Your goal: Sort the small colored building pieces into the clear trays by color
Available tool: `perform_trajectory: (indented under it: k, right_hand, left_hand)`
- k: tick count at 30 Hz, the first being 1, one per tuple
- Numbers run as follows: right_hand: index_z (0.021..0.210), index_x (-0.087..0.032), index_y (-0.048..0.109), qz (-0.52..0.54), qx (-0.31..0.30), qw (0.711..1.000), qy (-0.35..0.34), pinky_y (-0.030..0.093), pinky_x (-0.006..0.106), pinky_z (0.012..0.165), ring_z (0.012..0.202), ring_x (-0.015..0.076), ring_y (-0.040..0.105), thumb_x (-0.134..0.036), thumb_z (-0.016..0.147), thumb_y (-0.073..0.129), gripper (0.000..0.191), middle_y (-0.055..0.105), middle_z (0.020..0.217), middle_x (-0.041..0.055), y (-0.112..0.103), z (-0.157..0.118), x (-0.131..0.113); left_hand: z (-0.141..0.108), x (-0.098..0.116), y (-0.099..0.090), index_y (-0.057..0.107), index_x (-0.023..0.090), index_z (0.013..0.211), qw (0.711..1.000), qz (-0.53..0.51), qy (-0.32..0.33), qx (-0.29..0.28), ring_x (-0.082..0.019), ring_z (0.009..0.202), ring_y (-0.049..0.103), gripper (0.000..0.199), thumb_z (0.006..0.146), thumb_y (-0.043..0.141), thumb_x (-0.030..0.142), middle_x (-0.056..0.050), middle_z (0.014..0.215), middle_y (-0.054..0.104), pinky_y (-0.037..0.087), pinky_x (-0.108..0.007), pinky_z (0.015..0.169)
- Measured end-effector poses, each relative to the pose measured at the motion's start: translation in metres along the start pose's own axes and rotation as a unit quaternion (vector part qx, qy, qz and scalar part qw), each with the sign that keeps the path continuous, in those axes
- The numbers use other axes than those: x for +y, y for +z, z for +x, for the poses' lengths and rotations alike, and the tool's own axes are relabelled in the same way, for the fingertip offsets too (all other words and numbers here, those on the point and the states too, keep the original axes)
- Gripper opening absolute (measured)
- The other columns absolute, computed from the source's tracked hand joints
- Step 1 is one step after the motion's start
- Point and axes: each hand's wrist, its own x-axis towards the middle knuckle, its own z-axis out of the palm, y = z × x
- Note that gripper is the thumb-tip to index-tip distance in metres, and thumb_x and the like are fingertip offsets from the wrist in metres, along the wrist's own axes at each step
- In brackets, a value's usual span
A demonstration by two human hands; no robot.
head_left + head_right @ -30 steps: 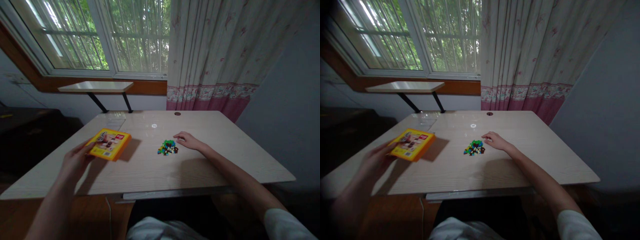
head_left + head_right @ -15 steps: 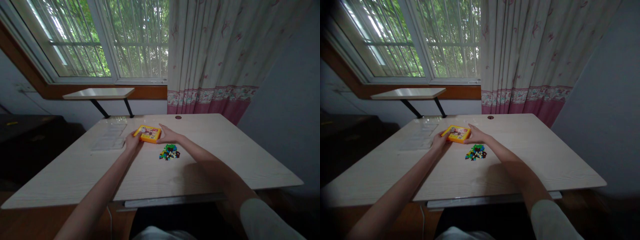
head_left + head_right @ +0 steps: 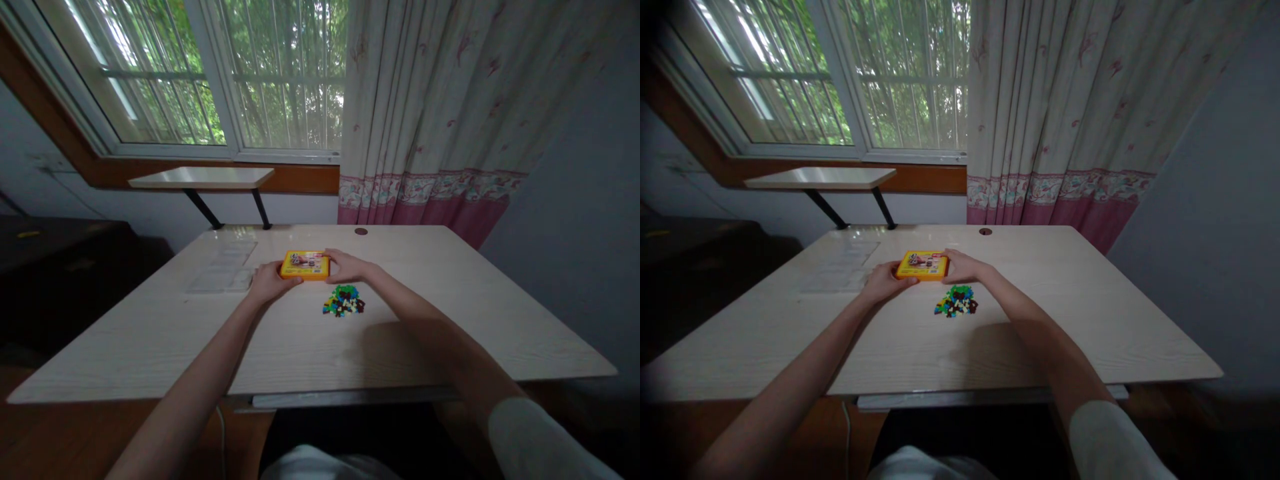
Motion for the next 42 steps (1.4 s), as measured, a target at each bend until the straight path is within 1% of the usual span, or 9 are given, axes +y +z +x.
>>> perform_trajectory:
  k: [7,12,18,21,24,29,32,35,42]
  right_hand:
    - [0.12,-0.009,0.048,-0.038,0.003,0.999,-0.011,0.035,0.038,0.097,0.111,0.0275,0.047,-0.045,0.051,0.073,0.082,0.049,0.123,0.0168,-0.005,0.007,0.001]
    - [0.114,-0.013,0.055,-0.009,-0.031,0.999,0.036,0.042,0.036,0.087,0.097,0.0251,0.056,-0.044,0.056,0.071,0.068,0.059,0.111,0.012,-0.021,0.012,-0.004]
    - [0.095,-0.016,0.064,0.128,-0.046,0.988,0.073,0.043,0.031,0.08,0.089,0.0198,0.058,-0.044,0.072,0.058,0.038,0.064,0.1,0.0064,-0.036,0.026,0.008]
    - [0.093,-0.016,0.063,0.237,-0.016,0.962,0.136,0.045,0.029,0.072,0.083,0.0172,0.059,-0.052,0.079,0.044,0.043,0.064,0.101,0.0076,-0.035,0.034,0.013]
    - [0.093,-0.015,0.062,0.287,0.026,0.938,0.193,0.044,0.024,0.061,0.07,0.0136,0.059,-0.06,0.082,0.034,0.054,0.064,0.097,0.01,-0.029,0.042,0.016]
    - [0.089,-0.012,0.061,0.177,0.101,0.954,0.222,0.038,0.017,0.051,0.056,0.0085,0.054,-0.044,0.086,0.038,0.04,0.064,0.075,0.0065,-0.016,0.055,0.018]
    - [0.084,-0.011,0.063,0.127,0.121,0.957,0.231,0.036,0.017,0.052,0.055,0.0077,0.052,-0.025,0.078,0.052,0.018,0.063,0.069,0.0031,-0.01,0.056,0.018]
    - [0.082,-0.011,0.065,0.087,0.133,0.956,0.246,0.036,0.017,0.055,0.06,0.0086,0.054,-0.013,0.07,0.055,0.016,0.063,0.068,0.002,-0.007,0.053,0.018]
    - [0.077,-0.012,0.069,0.019,0.117,0.949,0.291,0.039,0.02,0.064,0.071,0.0141,0.059,-0.021,0.072,0.054,0.018,0.067,0.072,0.006,-0.001,0.05,0.025]
  left_hand:
    - [0.003,-0.008,0.002,0.057,0.016,0.113,0.995,0.095,0.025,0.009,-0.031,0.099,0.054,0.071,0.059,0.06,0.061,-0.013,0.106,0.063,0.041,-0.037,0.082]
    - [0.003,-0.011,0.001,0.058,0.017,0.111,0.994,0.111,0.015,-0.008,-0.029,0.098,0.055,0.068,0.061,0.057,0.063,-0.012,0.102,0.063,0.042,-0.035,0.079]
    - [0.002,-0.01,0.003,0.057,0.018,0.111,0.992,0.115,0.055,0.003,-0.028,0.098,0.054,0.067,0.063,0.054,0.064,-0.011,0.102,0.062,0.041,-0.034,0.08]
    - [0.002,-0.01,0.004,0.059,0.015,0.107,0.99,0.122,0.066,0.01,-0.029,0.095,0.055,0.067,0.062,0.054,0.065,-0.012,0.1,0.063,0.041,-0.035,0.079]
    - [0.001,-0.009,0.003,0.06,0.015,0.104,0.99,0.121,0.073,0.009,-0.029,0.093,0.056,0.066,0.062,0.053,0.065,-0.012,0.099,0.063,0.042,-0.034,0.077]
    - [0.001,-0.009,0.002,0.06,0.014,0.103,0.991,0.118,0.064,0.004,-0.027,0.091,0.057,0.065,0.062,0.055,0.064,-0.012,0.098,0.063,0.043,-0.032,0.075]
    - [0.002,-0.011,0.003,0.06,0.013,0.103,0.99,0.114,0.079,0.005,-0.026,0.089,0.057,0.065,0.063,0.054,0.063,-0.012,0.097,0.063,0.043,-0.032,0.075]
    - [0.003,-0.013,0.004,0.06,0.013,0.102,0.99,0.106,0.091,0.006,-0.026,0.09,0.057,0.064,0.063,0.055,0.062,-0.012,0.096,0.063,0.042,-0.032,0.077]
    - [0.002,-0.011,0.003,0.06,0.013,0.102,0.991,0.092,0.093,0.006,-0.027,0.089,0.056,0.065,0.061,0.056,0.063,-0.012,0.095,0.063,0.043,-0.033,0.076]
